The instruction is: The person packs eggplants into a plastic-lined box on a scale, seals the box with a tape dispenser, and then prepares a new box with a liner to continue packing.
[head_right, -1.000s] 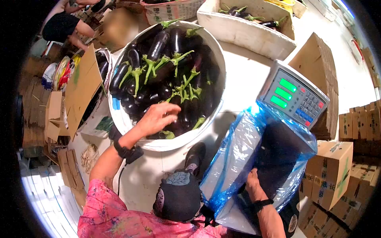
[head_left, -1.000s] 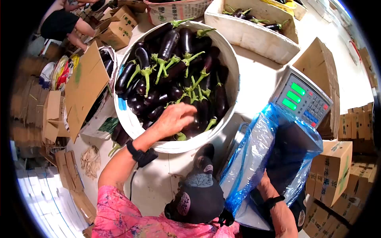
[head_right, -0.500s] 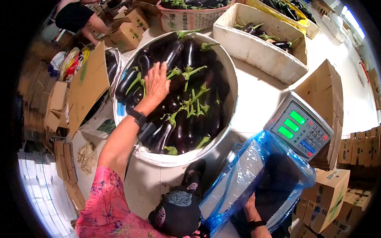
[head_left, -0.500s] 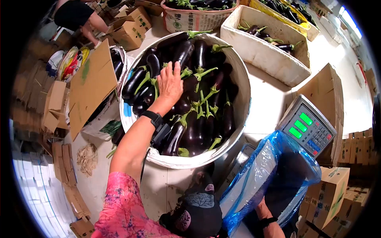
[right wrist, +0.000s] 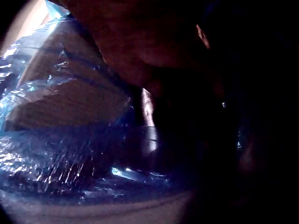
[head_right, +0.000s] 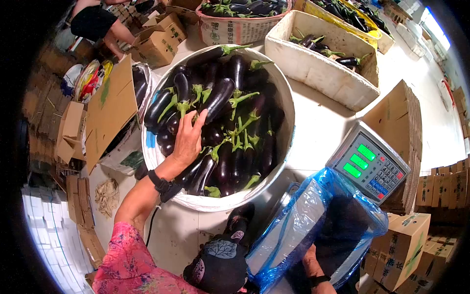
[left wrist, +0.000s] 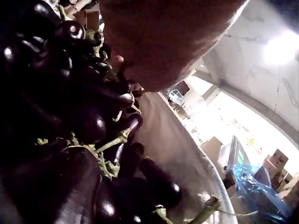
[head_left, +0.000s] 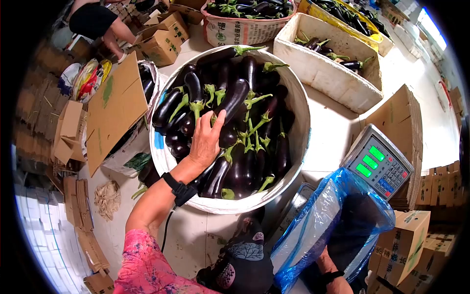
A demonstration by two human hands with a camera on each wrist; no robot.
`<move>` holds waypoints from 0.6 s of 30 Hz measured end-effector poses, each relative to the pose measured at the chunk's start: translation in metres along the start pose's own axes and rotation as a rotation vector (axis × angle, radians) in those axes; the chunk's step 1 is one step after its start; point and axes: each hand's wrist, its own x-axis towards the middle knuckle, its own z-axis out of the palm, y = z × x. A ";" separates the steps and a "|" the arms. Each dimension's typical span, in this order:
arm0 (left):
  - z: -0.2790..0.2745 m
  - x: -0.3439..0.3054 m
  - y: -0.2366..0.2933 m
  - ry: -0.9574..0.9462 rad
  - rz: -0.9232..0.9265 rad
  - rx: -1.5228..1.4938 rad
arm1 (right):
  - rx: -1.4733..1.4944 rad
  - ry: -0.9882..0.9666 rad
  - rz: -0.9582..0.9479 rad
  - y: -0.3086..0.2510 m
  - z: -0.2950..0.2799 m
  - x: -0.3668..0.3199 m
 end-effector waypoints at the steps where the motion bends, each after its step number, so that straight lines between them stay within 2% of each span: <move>1: -0.005 -0.002 0.003 -0.006 0.006 -0.033 | 0.001 0.005 0.016 -0.009 0.001 -0.001; 5: -0.014 -0.010 0.010 -0.109 0.029 -0.213 | -0.016 0.024 0.042 -0.009 0.001 -0.002; 7: -0.008 -0.012 0.010 -0.248 -0.014 -0.384 | -0.031 0.029 0.052 -0.005 0.001 -0.001; 10: 0.016 -0.006 0.006 -0.449 0.065 -0.485 | -0.046 0.036 0.063 -0.003 0.000 -0.002; 11: 0.026 -0.002 0.006 -0.333 0.209 -0.430 | -0.052 0.039 0.069 -0.002 -0.001 -0.002; 15: 0.049 0.070 -0.007 -0.019 0.036 -0.425 | -0.067 0.043 0.091 -0.004 0.000 -0.006; 17: 0.051 0.117 -0.023 -0.022 -0.247 -0.291 | -0.078 0.047 0.106 -0.004 0.002 -0.008; 18: 0.048 0.137 -0.030 0.016 -0.270 -0.255 | -0.081 0.049 0.119 -0.004 0.003 -0.007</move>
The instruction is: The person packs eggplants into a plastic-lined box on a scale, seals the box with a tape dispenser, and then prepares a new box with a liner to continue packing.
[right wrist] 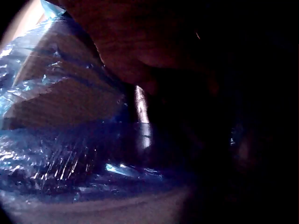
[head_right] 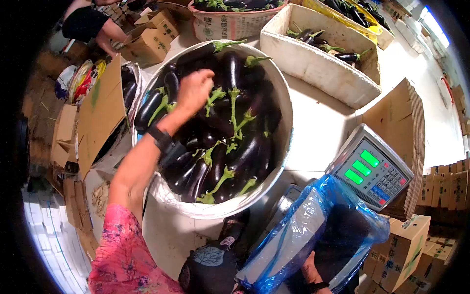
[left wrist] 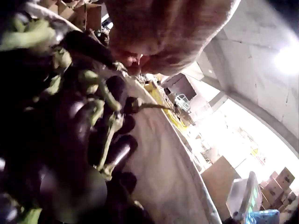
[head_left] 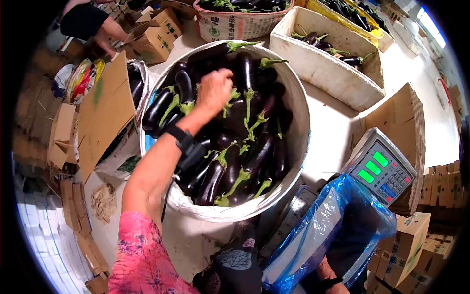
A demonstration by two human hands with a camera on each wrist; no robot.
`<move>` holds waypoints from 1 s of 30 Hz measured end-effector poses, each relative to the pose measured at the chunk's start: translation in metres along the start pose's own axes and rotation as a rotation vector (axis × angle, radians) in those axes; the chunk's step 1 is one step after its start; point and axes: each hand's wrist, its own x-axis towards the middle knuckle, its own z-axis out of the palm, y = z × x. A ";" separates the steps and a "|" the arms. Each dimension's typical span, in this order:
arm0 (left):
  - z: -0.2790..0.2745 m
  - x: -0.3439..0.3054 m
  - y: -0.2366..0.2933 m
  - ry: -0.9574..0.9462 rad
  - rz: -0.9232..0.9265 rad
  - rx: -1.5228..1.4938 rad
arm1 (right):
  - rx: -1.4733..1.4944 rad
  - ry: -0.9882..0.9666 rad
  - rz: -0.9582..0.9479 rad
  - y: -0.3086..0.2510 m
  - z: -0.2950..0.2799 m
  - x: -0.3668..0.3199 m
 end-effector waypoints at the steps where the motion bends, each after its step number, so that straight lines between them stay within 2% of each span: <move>1: -0.004 0.019 -0.003 0.043 -0.015 0.032 | -0.003 0.004 0.009 0.000 0.000 -0.001; 3: -0.007 0.047 -0.012 0.082 -0.025 0.080 | -0.008 0.005 0.034 0.000 0.002 -0.001; 5: -0.001 0.066 -0.034 -0.210 -0.158 0.072 | -0.013 0.004 0.052 -0.001 0.004 0.000; 7: 0.022 0.054 -0.066 -0.297 -0.073 0.302 | -0.018 0.005 0.065 -0.002 0.003 0.001; 9: 0.029 0.017 -0.060 -0.211 -0.154 0.363 | -0.022 0.006 0.077 -0.002 0.002 0.002; 11: 0.028 -0.010 -0.053 -0.059 -0.069 0.382 | -0.025 0.006 0.082 -0.002 0.003 0.004; 14: 0.019 -0.018 -0.059 -0.229 0.034 0.468 | -0.038 0.008 0.076 0.000 0.002 0.005; 17: -0.001 -0.015 -0.031 -0.344 -0.128 0.487 | -0.046 0.007 0.049 0.003 0.005 0.007; 21: -0.010 -0.030 -0.031 -0.249 -0.185 0.327 | -0.077 0.024 -0.008 0.009 0.004 0.005; 22: -0.037 -0.031 -0.008 -0.396 -0.607 -0.281 | -0.091 0.030 -0.021 0.011 0.004 0.004; 23: -0.043 -0.040 -0.021 -0.382 -0.638 -0.688 | -0.116 0.038 -0.036 0.013 0.001 0.003; 24: -0.060 -0.050 -0.017 -0.373 -0.693 -0.932 | -0.165 0.048 -0.055 0.016 0.001 0.002; 27: -0.110 -0.093 -0.002 -0.404 -0.695 -1.261 | -0.439 0.100 -0.166 0.035 -0.008 0.009; 28: -0.124 -0.105 0.006 -0.419 -0.698 -1.320 | -0.679 0.072 -0.103 -0.042 -0.005 -0.014; 29: -0.136 -0.117 0.013 -0.437 -0.705 -1.381 | -0.708 0.063 0.030 -0.120 -0.002 -0.039; 30: -0.144 -0.126 0.019 -0.483 -0.693 -1.408 | -0.841 0.146 0.015 -0.188 0.005 -0.065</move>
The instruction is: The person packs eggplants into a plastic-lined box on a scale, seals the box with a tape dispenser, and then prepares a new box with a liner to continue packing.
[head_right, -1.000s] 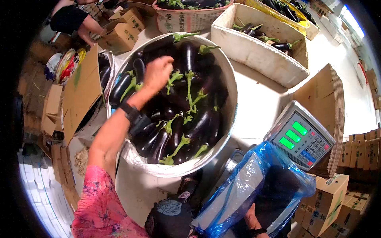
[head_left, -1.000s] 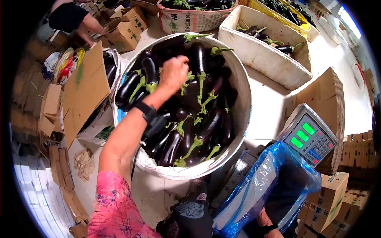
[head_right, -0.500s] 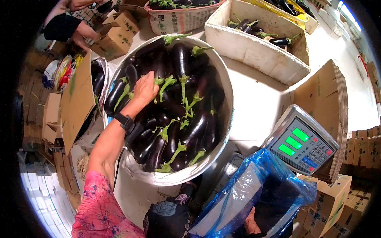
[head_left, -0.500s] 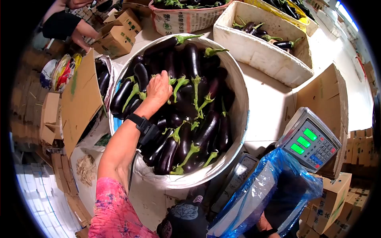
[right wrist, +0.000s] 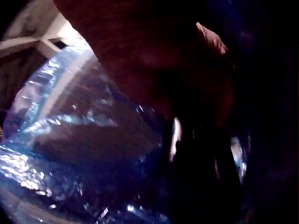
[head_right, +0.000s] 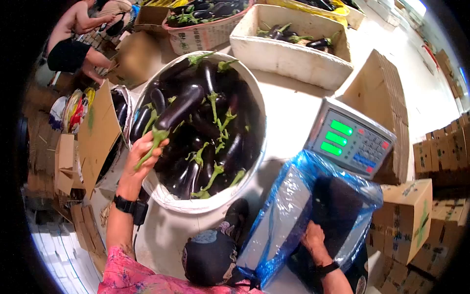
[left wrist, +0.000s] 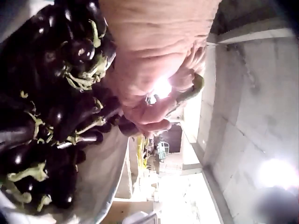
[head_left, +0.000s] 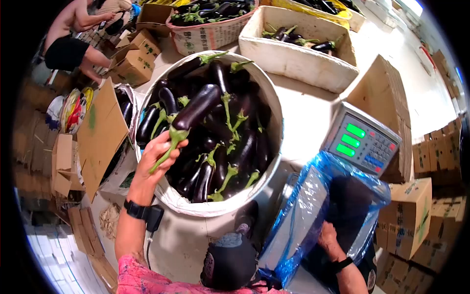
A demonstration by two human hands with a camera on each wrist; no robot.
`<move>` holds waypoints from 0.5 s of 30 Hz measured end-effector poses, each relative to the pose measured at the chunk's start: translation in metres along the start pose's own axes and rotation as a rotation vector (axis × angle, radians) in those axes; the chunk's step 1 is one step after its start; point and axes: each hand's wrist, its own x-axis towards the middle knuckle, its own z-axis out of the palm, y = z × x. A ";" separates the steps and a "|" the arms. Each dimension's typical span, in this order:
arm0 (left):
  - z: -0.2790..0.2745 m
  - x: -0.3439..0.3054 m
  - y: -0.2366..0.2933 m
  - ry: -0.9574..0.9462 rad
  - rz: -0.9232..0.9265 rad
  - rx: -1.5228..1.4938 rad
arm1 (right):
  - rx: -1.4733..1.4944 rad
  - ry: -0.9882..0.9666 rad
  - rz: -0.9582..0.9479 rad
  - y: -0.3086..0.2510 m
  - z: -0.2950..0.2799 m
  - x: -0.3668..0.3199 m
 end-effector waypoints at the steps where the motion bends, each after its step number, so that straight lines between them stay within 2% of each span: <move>1: 0.006 -0.012 0.000 -0.047 -0.020 -0.014 | -0.128 -0.040 -0.031 -0.020 -0.031 -0.008; 2: 0.015 -0.023 0.003 -0.106 -0.045 0.009 | -0.187 0.009 -0.160 -0.039 -0.064 -0.024; 3: 0.031 -0.032 0.007 -0.132 -0.067 0.095 | -0.030 0.151 -0.356 -0.046 -0.086 -0.033; 4: 0.048 -0.038 0.012 -0.186 -0.094 0.157 | 0.136 0.298 -0.630 -0.062 -0.115 -0.043; 6: 0.086 -0.043 0.013 -0.329 -0.204 0.243 | 0.381 0.350 -0.775 -0.101 -0.176 -0.079; 8: 0.125 -0.045 0.008 -0.505 -0.311 0.280 | 0.240 0.427 -0.869 -0.124 -0.216 -0.113; 10: 0.169 -0.048 0.005 -0.642 -0.447 0.292 | 0.097 0.410 -1.014 -0.137 -0.231 -0.134; 12: 0.211 -0.040 0.000 -0.823 -0.554 0.365 | 0.064 0.201 -1.095 -0.141 -0.226 -0.141; 13: 0.227 -0.032 -0.003 -0.916 -0.592 0.417 | -0.076 0.082 -0.980 -0.142 -0.223 -0.148; 14: 0.235 -0.019 -0.012 -1.022 -0.550 0.475 | 0.005 0.097 -0.940 -0.134 -0.220 -0.150; 15: 0.248 -0.008 -0.013 -1.052 -0.612 0.505 | 0.087 0.110 -0.901 -0.123 -0.216 -0.151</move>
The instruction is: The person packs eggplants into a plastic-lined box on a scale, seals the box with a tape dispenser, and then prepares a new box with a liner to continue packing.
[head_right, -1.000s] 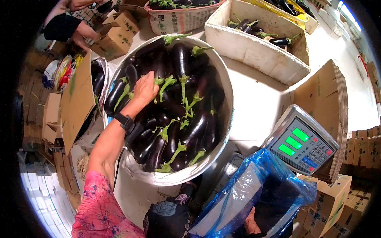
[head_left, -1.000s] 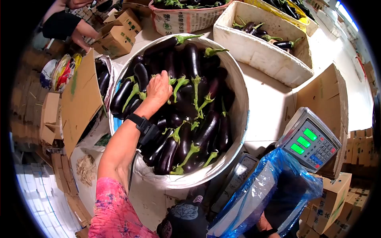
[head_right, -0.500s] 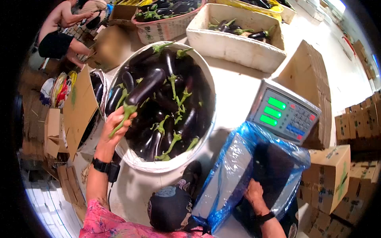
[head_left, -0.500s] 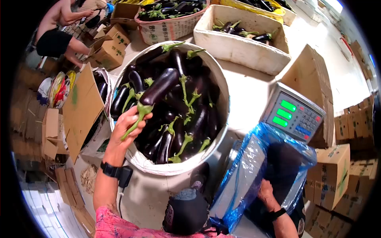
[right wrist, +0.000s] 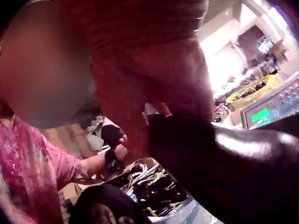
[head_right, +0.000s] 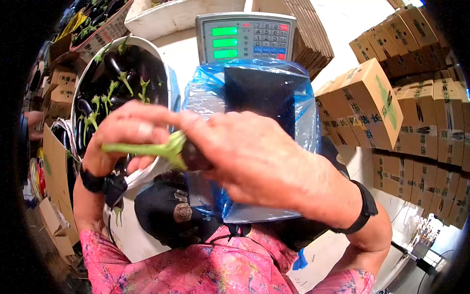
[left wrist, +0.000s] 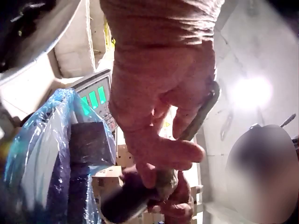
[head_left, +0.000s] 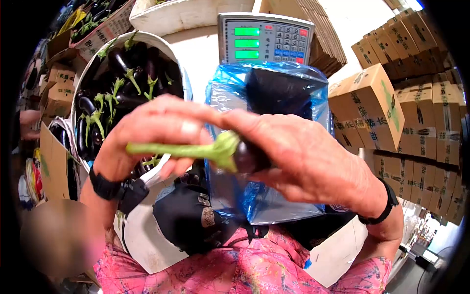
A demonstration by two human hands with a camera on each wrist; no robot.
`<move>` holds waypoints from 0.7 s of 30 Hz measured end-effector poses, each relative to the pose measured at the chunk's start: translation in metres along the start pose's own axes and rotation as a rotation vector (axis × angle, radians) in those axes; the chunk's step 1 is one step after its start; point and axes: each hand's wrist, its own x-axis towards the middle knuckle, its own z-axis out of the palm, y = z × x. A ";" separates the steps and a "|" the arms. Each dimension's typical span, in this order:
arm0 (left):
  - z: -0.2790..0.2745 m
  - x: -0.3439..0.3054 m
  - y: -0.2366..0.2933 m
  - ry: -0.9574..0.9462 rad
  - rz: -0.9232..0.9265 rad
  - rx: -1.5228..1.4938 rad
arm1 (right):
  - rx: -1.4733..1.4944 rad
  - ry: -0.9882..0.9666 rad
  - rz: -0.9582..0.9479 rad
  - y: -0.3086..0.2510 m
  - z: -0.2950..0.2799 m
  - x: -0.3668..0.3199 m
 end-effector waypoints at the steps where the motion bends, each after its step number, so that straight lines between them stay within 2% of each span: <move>1: 0.003 0.014 0.001 0.076 0.070 -0.002 | 0.027 0.056 0.018 0.013 0.008 -0.012; 2: 0.004 0.029 -0.001 0.153 0.143 0.000 | 0.050 0.114 0.034 0.024 0.012 -0.022; 3: 0.000 0.044 -0.010 0.244 0.159 -0.008 | 0.135 0.026 0.210 0.025 0.011 -0.031; 4: -0.005 0.057 -0.021 0.339 0.175 -0.019 | 0.134 0.027 0.248 0.031 0.016 -0.042; 6: -0.005 0.063 -0.028 0.382 0.090 0.180 | 0.133 0.028 0.324 0.052 0.038 -0.061; 9: -0.006 0.064 -0.043 0.297 0.043 0.286 | 0.131 -0.064 0.592 0.072 0.054 -0.064; 12: -0.002 0.066 -0.045 0.247 0.007 0.348 | 0.008 -0.148 0.783 0.108 0.068 -0.048; 15: 0.003 0.072 -0.052 0.188 0.088 0.460 | 0.036 -0.180 0.900 0.154 0.093 -0.036; 16: 0.005 0.078 -0.058 0.186 0.207 0.637 | 0.019 -0.195 0.970 0.166 0.108 -0.032; 18: 0.004 0.087 -0.069 0.135 0.321 0.868 | 0.046 -0.197 1.077 0.173 0.128 -0.027; 21: -0.003 0.099 -0.096 0.168 0.416 1.009 | 0.005 -0.206 1.115 0.199 0.165 -0.027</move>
